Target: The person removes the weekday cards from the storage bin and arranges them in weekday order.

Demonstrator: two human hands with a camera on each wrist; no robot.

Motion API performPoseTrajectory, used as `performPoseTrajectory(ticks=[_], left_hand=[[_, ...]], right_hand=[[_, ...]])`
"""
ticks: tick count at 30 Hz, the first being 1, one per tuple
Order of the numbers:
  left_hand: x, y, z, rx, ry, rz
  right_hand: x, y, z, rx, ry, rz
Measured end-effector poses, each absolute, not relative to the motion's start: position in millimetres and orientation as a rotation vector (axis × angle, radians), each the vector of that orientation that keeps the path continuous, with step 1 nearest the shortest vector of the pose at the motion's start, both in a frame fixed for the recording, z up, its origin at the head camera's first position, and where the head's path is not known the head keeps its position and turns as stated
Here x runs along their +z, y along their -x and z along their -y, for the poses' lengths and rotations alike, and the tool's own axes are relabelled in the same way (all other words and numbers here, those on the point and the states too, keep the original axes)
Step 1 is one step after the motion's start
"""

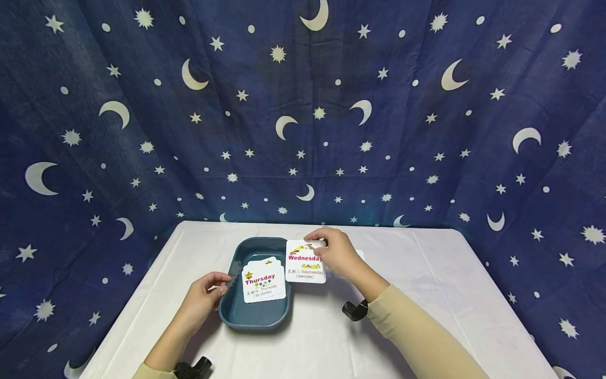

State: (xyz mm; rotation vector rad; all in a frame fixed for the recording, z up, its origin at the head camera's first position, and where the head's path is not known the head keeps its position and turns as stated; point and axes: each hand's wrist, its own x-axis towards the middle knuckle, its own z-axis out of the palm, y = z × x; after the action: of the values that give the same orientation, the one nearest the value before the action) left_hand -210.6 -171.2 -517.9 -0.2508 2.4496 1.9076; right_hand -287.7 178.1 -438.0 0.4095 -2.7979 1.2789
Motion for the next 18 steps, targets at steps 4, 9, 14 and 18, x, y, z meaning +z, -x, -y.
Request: performPoseTrajectory(ticks=[4, 9, 14, 18], left_hand=[[-517.5, 210.4, 170.9, 1.905, 0.253, -2.451], [-518.1, 211.5, 171.9, 1.898, 0.25, -2.456], [-520.5, 213.5, 173.5, 1.881, 0.24, -2.47], [-519.6, 212.5, 172.6, 1.883, 0.245, -2.461]], right_hand=[[-437.0, 288.3, -194.8, 1.247, -0.385, 2.81], [-434.0, 290.9, -214.4, 1.185, -0.364, 2.842], [-433.2, 292.8, -231.8, 1.139, -0.333, 2.868], [-436.0, 293.4, -247.5, 1.118, -0.318, 2.874]])
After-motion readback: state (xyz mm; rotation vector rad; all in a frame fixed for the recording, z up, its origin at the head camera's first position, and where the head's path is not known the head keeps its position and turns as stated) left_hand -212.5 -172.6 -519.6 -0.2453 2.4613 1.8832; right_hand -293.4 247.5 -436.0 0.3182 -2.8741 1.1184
